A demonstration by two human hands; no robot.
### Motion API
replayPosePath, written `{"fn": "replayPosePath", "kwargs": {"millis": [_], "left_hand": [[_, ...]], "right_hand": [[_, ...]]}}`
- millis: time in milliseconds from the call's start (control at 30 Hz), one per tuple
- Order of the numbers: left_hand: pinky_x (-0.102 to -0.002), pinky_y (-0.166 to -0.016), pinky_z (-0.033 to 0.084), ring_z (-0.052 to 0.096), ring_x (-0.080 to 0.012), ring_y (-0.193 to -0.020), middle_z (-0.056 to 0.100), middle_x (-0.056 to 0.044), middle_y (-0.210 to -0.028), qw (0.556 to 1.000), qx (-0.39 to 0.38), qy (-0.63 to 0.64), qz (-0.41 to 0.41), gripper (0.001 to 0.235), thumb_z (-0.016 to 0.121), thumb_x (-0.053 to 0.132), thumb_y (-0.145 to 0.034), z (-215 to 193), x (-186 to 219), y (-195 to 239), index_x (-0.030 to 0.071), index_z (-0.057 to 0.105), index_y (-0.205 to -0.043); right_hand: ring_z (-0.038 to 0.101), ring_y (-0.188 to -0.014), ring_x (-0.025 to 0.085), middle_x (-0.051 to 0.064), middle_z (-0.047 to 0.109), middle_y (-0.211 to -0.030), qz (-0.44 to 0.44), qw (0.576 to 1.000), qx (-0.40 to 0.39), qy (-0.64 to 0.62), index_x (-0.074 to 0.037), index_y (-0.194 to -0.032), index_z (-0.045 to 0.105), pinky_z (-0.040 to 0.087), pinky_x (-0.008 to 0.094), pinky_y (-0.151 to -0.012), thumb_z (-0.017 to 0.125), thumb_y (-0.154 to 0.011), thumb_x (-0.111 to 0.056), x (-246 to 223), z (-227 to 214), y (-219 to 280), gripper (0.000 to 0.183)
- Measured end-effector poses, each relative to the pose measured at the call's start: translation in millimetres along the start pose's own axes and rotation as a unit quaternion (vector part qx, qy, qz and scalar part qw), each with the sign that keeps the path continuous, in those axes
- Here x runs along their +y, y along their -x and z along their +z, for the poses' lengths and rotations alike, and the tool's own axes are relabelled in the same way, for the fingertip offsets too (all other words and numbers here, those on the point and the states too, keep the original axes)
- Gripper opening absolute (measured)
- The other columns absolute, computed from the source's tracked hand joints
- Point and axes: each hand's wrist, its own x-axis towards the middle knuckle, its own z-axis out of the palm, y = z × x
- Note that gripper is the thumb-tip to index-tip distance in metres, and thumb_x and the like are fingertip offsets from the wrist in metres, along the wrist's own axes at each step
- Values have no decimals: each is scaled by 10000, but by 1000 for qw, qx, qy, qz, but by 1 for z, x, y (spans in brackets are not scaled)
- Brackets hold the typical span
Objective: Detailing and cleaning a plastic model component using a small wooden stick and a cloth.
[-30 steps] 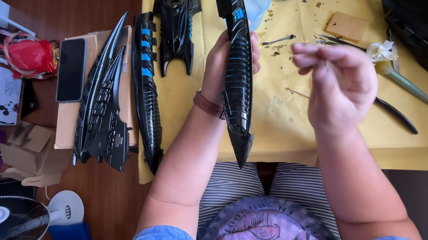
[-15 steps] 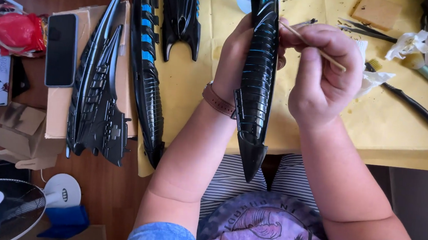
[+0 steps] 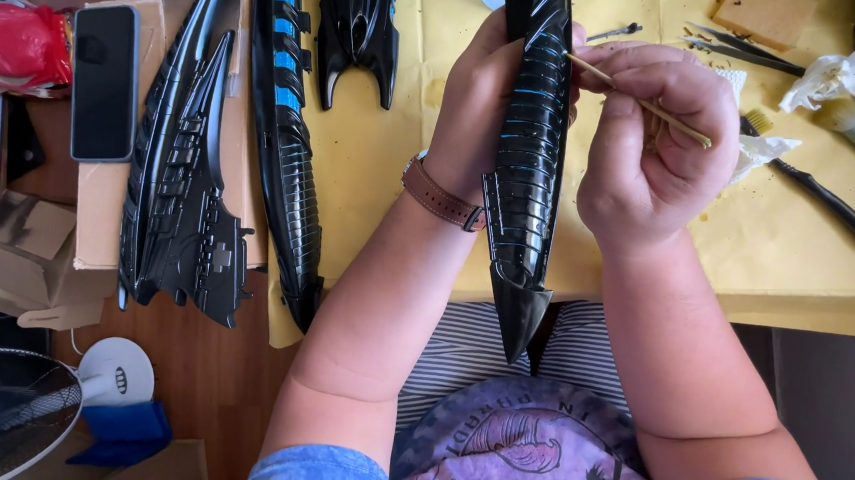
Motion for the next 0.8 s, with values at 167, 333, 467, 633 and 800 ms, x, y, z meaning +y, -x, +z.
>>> {"fn": "replayPosePath", "kwargs": {"millis": [167,333,467,633,800], "left_hand": [[-303,-549,550,652,-184,-618,651,-127,-773,994,-18,-99,49,158,688,122,-856,-2,-6,1,15,695,-972],[-329,-574,495,609,-224,-613,657,-146,-718,999,-17,29,9,120,663,89,-841,1,-9,-2,-6,682,-912],[-340,-571,511,629,-236,-622,684,-170,-743,999,1,47,-3,124,676,36,-815,2,-9,-2,-17,663,-927],[-322,-571,496,582,-187,-619,613,-110,-688,999,36,16,3,121,664,-8,-773,2,-11,-5,20,635,-887],[-337,-492,503,607,-242,-544,648,-184,-674,999,-1,34,-19,150,642,66,-831,1,-3,-3,-28,663,-946]], "right_hand": [[650,-973,420,299,592,-970,-18,1000,-4,2,22,-1062,450,584,512,-939,435,-1052,93,0,1,-4,73],[631,-956,394,267,594,-956,-21,1000,-10,19,26,-1050,476,558,497,-964,455,-1077,68,-1,1,-7,54],[635,-977,388,260,604,-975,-15,999,-12,43,45,-1038,504,557,477,-957,470,-1070,87,-2,1,-10,63],[647,-947,406,255,614,-961,-45,996,-18,71,56,-1025,512,559,494,-930,464,-1054,110,-2,3,-12,78],[664,-929,414,293,566,-976,-6,1000,7,19,57,-1026,450,625,470,-818,398,-1026,158,1,4,-4,114]]}}
